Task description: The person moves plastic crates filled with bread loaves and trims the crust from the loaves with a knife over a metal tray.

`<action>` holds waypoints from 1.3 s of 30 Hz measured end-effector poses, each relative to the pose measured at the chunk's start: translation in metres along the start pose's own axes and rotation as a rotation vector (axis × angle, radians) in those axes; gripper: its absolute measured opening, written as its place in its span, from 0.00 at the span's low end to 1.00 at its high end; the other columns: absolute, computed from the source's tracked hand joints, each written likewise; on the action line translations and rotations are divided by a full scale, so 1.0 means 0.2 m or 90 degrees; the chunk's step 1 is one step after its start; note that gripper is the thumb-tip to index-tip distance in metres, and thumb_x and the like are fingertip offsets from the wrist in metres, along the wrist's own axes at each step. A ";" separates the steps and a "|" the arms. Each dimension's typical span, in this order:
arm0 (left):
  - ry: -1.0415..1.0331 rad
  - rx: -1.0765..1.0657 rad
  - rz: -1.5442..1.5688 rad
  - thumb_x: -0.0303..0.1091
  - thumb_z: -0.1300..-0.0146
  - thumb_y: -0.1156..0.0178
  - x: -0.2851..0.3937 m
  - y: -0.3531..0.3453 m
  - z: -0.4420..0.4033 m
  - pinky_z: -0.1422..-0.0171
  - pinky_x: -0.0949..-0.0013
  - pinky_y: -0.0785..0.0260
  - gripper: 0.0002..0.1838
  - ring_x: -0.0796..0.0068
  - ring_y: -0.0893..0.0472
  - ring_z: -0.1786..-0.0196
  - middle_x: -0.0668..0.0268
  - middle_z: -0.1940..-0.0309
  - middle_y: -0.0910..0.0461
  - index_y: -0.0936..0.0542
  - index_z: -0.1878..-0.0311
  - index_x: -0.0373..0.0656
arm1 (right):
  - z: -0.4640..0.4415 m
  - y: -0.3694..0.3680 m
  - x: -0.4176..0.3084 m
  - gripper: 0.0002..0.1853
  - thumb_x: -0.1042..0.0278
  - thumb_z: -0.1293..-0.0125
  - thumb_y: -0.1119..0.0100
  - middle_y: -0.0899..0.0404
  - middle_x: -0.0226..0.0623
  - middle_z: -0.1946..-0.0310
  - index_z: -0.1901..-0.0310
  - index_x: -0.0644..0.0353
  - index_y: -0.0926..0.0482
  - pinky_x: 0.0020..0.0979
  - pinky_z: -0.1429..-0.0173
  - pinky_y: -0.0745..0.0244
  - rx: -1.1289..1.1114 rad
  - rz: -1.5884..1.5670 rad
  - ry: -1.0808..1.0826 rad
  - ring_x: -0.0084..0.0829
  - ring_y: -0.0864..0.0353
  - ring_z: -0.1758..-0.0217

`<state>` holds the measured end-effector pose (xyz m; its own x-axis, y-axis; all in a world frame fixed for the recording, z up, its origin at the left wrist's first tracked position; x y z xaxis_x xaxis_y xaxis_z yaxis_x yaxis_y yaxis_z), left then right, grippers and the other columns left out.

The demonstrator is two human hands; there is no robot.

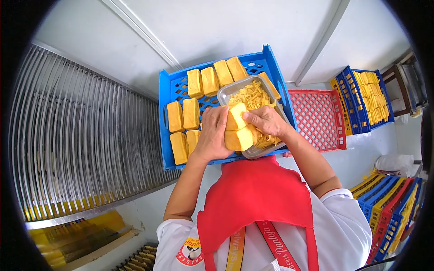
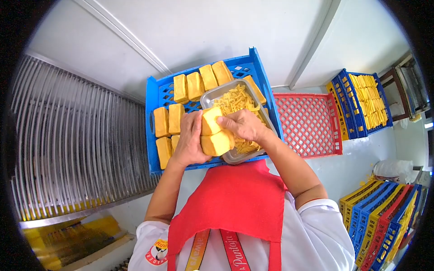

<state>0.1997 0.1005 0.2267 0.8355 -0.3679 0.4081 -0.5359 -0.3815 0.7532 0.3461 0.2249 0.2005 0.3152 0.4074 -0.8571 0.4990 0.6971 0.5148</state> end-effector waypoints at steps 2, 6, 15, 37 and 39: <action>0.078 -0.031 0.049 0.36 0.60 0.28 -0.02 0.00 -0.03 0.23 0.42 0.52 0.59 0.42 0.38 0.30 0.47 0.34 0.37 0.50 0.23 0.38 | -0.01 -0.02 0.12 0.34 0.33 0.29 0.51 0.18 0.50 0.76 0.65 0.61 0.14 0.43 0.63 0.26 -0.030 -0.200 -0.176 0.49 0.18 0.71; 0.236 0.082 0.163 0.34 0.57 0.32 -0.13 -0.01 -0.03 0.26 0.46 0.41 0.53 0.45 0.32 0.33 0.49 0.35 0.34 0.45 0.25 0.36 | 0.01 0.12 0.15 0.35 0.33 0.29 0.51 0.18 0.57 0.70 0.63 0.65 0.15 0.45 0.55 0.25 0.119 0.007 -0.139 0.54 0.18 0.64; 0.830 0.170 1.216 0.50 0.48 0.40 -0.27 -0.21 -0.05 0.37 0.41 0.30 0.35 0.51 0.21 0.42 0.55 0.44 0.22 0.28 0.37 0.43 | 0.03 0.01 -0.10 0.22 0.53 0.26 0.47 0.24 0.46 0.75 0.74 0.61 0.26 0.48 0.66 0.27 0.180 0.207 0.165 0.52 0.21 0.71; 0.708 0.424 0.987 0.35 0.47 0.37 -0.63 -0.34 -0.01 0.41 0.49 0.24 0.36 0.56 0.22 0.46 0.57 0.45 0.27 0.38 0.35 0.42 | -0.06 0.03 -0.11 0.25 0.43 0.35 0.39 0.21 0.38 0.80 0.80 0.56 0.22 0.42 0.72 0.24 0.199 0.295 0.185 0.44 0.18 0.76; 0.692 0.470 0.839 0.34 0.50 0.35 -0.74 -0.22 0.02 0.39 0.50 0.25 0.51 0.54 0.25 0.40 0.53 0.38 0.33 0.53 0.24 0.44 | -0.02 0.08 -0.07 0.24 0.42 0.38 0.36 0.19 0.41 0.78 0.77 0.57 0.20 0.42 0.70 0.23 0.195 0.342 0.067 0.45 0.17 0.74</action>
Point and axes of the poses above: each hand's wrist, its own z-axis away from the middle knuckle, its own y-axis out of the back of the hand, x = y × z, the point moved 5 cm from there along -z, towards the middle knuckle
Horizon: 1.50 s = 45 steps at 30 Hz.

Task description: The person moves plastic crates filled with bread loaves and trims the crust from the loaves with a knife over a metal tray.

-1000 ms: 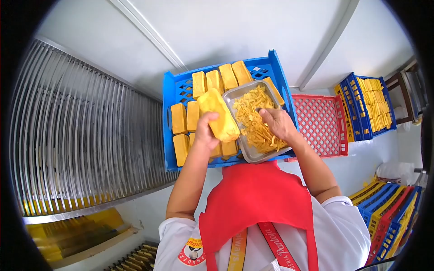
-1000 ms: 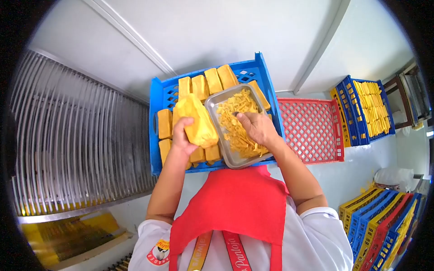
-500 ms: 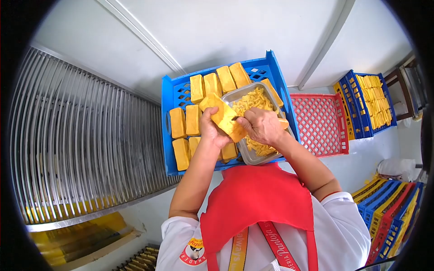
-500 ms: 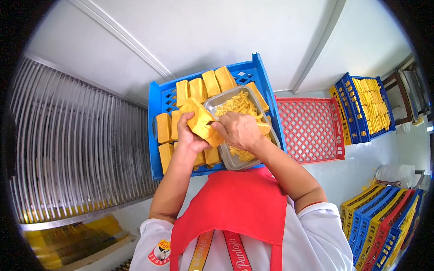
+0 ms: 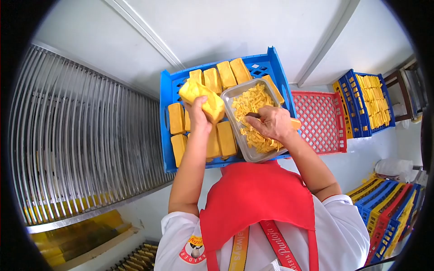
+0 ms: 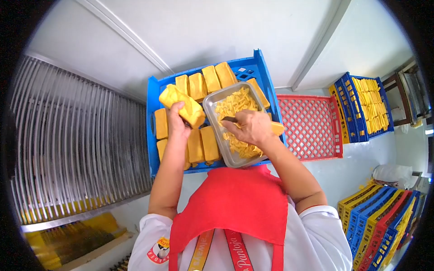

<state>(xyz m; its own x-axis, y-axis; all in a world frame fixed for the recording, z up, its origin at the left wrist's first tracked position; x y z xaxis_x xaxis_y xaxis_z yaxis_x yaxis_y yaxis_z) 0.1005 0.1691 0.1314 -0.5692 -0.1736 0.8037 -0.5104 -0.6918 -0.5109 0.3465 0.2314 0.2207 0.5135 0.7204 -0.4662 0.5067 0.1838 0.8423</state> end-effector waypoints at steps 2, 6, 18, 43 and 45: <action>-0.048 0.043 -0.056 0.35 0.50 0.34 0.06 0.04 -0.03 0.37 0.51 0.26 0.56 0.53 0.26 0.37 0.51 0.35 0.35 0.57 0.21 0.45 | 0.07 -0.05 0.09 0.23 0.42 0.40 0.35 0.18 0.43 0.75 0.74 0.58 0.19 0.43 0.68 0.22 -0.039 0.041 -0.031 0.46 0.16 0.72; -0.105 0.124 -0.510 0.40 0.56 0.29 0.05 0.12 -0.08 0.29 0.48 0.35 0.66 0.41 0.36 0.29 0.43 0.28 0.46 0.62 0.19 0.47 | 0.20 -0.17 0.19 0.21 0.47 0.40 0.36 0.17 0.49 0.65 0.65 0.62 0.18 0.45 0.58 0.19 -0.185 0.089 -0.117 0.49 0.15 0.63; 0.092 0.135 -1.169 0.56 0.53 0.30 -0.01 -0.04 -0.01 0.31 0.41 0.38 0.64 0.39 0.39 0.27 0.45 0.23 0.54 0.60 0.18 0.51 | 0.42 -0.25 0.25 0.14 0.59 0.39 0.41 0.15 0.52 0.65 0.63 0.63 0.20 0.48 0.55 0.18 -0.377 0.148 -0.170 0.51 0.13 0.61; -0.278 -0.310 -1.202 0.61 0.31 0.52 -0.08 -0.10 -0.45 0.26 0.23 0.64 0.37 0.45 0.58 0.19 0.54 0.21 0.49 0.32 0.27 0.45 | 0.58 -0.24 0.01 0.11 0.62 0.42 0.32 0.22 0.44 0.63 0.61 0.58 0.18 0.45 0.61 0.21 -0.101 0.123 -0.338 0.48 0.17 0.64; -0.386 -0.427 -1.232 0.60 0.29 0.52 -0.06 -0.16 -0.46 0.31 0.30 0.50 0.31 0.49 0.43 0.25 0.55 0.35 0.29 0.13 0.52 0.41 | 0.57 -0.24 0.00 0.11 0.62 0.42 0.32 0.22 0.44 0.63 0.62 0.58 0.18 0.45 0.61 0.21 -0.107 0.132 -0.343 0.48 0.17 0.64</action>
Point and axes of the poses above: each hand's wrist, its own z-axis away from the middle knuckle, its own y-axis out of the back of the hand, x = y × z, the point moved 5 cm from there along -z, towards the middle knuckle
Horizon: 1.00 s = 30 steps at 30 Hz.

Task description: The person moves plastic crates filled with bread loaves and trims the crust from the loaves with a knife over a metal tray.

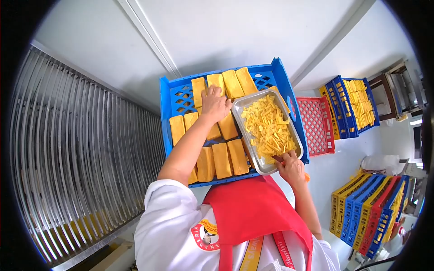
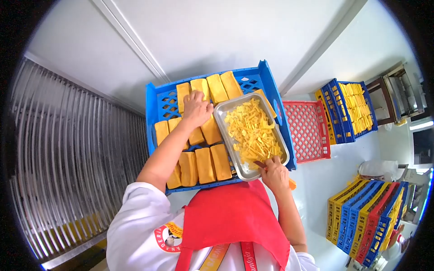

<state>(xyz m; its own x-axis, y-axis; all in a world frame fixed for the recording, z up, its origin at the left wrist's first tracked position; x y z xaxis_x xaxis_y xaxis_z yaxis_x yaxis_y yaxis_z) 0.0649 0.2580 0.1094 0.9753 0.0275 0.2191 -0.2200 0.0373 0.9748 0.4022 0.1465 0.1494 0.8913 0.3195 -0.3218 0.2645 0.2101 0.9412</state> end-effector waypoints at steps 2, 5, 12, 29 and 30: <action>-0.069 0.196 0.035 0.56 0.30 0.49 -0.02 -0.04 0.02 0.40 0.41 0.39 0.29 0.55 0.30 0.36 0.60 0.51 0.20 0.14 0.75 0.41 | 0.01 0.00 -0.01 0.11 0.62 0.42 0.32 0.22 0.44 0.63 0.63 0.59 0.18 0.46 0.60 0.21 -0.007 -0.019 -0.027 0.48 0.17 0.63; -0.050 -0.019 0.143 0.52 0.33 0.45 -0.08 -0.16 -0.01 0.43 0.48 0.35 0.25 0.56 0.27 0.41 0.62 0.54 0.19 0.16 0.77 0.42 | 0.01 -0.01 0.01 0.11 0.62 0.42 0.32 0.22 0.44 0.63 0.65 0.60 0.19 0.46 0.59 0.22 0.005 -0.010 -0.053 0.48 0.17 0.63; 0.279 0.224 0.098 0.67 0.53 0.30 -0.17 0.07 -0.10 0.36 0.34 0.39 0.46 0.35 0.38 0.29 0.46 0.32 0.35 0.28 0.36 0.46 | -0.01 0.00 -0.01 0.11 0.61 0.41 0.32 0.22 0.44 0.65 0.66 0.60 0.19 0.47 0.59 0.23 -0.005 -0.009 -0.041 0.50 0.18 0.64; 0.507 -0.056 0.090 0.60 0.61 0.24 -0.28 0.05 -0.22 0.26 0.26 0.53 0.60 0.33 0.51 0.22 0.50 0.22 0.53 0.41 0.23 0.56 | -0.03 -0.02 0.00 0.11 0.60 0.41 0.33 0.21 0.43 0.63 0.63 0.58 0.18 0.46 0.60 0.21 -0.074 0.021 0.009 0.49 0.17 0.65; 0.506 -0.056 0.092 0.60 0.61 0.24 -0.27 0.03 -0.20 0.26 0.26 0.53 0.60 0.33 0.51 0.22 0.50 0.22 0.53 0.41 0.23 0.56 | -0.03 -0.01 0.00 0.11 0.60 0.41 0.33 0.21 0.43 0.63 0.63 0.58 0.18 0.46 0.60 0.21 -0.074 0.023 0.008 0.49 0.17 0.65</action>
Point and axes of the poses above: each hand's wrist, its own z-axis away from the middle knuckle, its own y-axis out of the back of the hand, x = y × z, the point moved 5 cm from there along -z, towards the middle knuckle
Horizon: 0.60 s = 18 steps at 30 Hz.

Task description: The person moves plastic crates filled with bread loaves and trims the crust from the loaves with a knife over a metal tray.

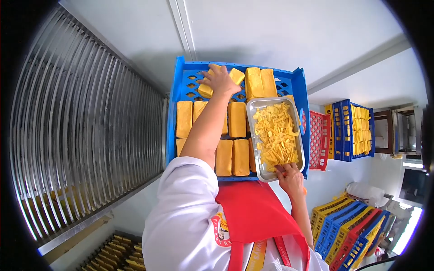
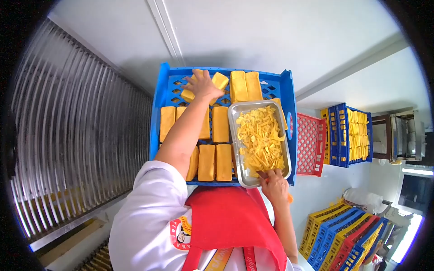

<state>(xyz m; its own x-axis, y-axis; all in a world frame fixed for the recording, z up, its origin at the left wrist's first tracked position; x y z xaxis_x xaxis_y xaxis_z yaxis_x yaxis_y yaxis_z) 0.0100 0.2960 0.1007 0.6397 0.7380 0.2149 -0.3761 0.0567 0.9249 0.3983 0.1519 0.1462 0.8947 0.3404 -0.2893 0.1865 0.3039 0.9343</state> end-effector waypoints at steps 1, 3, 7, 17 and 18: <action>0.000 0.024 -0.006 0.61 0.61 0.24 -0.03 -0.01 0.03 0.26 0.26 0.53 0.63 0.31 0.52 0.22 0.50 0.21 0.56 0.47 0.21 0.59 | -0.01 0.00 -0.01 0.11 0.60 0.41 0.33 0.21 0.44 0.63 0.63 0.58 0.18 0.46 0.61 0.21 -0.005 -0.007 0.003 0.49 0.17 0.65; 0.011 0.045 -0.011 0.64 0.61 0.25 -0.04 0.01 0.03 0.27 0.28 0.51 0.69 0.34 0.51 0.21 0.47 0.20 0.59 0.58 0.19 0.68 | -0.01 0.00 0.00 0.11 0.60 0.41 0.33 0.20 0.44 0.63 0.63 0.58 0.17 0.46 0.62 0.20 0.003 -0.016 0.017 0.49 0.17 0.65; 0.136 -0.030 0.039 0.59 0.60 0.25 -0.10 0.04 -0.05 0.27 0.39 0.45 0.68 0.47 0.44 0.22 0.47 0.23 0.49 0.59 0.19 0.67 | 0.00 0.00 0.01 0.13 0.57 0.41 0.33 0.20 0.45 0.63 0.62 0.58 0.17 0.45 0.57 0.20 -0.006 -0.053 -0.009 0.49 0.17 0.62; -0.422 0.215 0.366 0.36 0.71 0.19 -0.10 0.36 0.39 0.21 0.52 0.48 0.79 0.48 0.39 0.26 0.50 0.29 0.42 0.67 0.20 0.46 | -0.14 0.14 -0.02 0.22 0.48 0.28 0.46 0.20 0.59 0.68 0.58 0.65 0.21 0.47 0.55 0.25 -0.071 -0.367 -0.063 0.57 0.18 0.59; -0.579 0.229 0.408 0.36 0.72 0.19 -0.06 0.39 0.55 0.20 0.54 0.49 0.80 0.49 0.40 0.26 0.51 0.30 0.42 0.69 0.20 0.42 | -0.17 0.18 -0.01 0.22 0.50 0.26 0.49 0.21 0.60 0.69 0.59 0.65 0.22 0.48 0.56 0.26 -0.052 -0.418 -0.057 0.60 0.19 0.60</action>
<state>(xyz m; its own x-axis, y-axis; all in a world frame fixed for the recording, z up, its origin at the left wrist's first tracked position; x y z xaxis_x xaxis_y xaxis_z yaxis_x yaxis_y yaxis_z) 0.0467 0.2175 0.2038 0.7010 -0.1987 0.6850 -0.6855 -0.4524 0.5704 0.3887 0.1928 0.1744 0.6370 -0.0124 -0.7707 0.6757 0.4903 0.5505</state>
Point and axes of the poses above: each hand's wrist, its own z-axis away from the middle knuckle, its own y-axis out of the back of the hand, x = y × z, the point moved 5 cm from there along -z, towards the middle knuckle
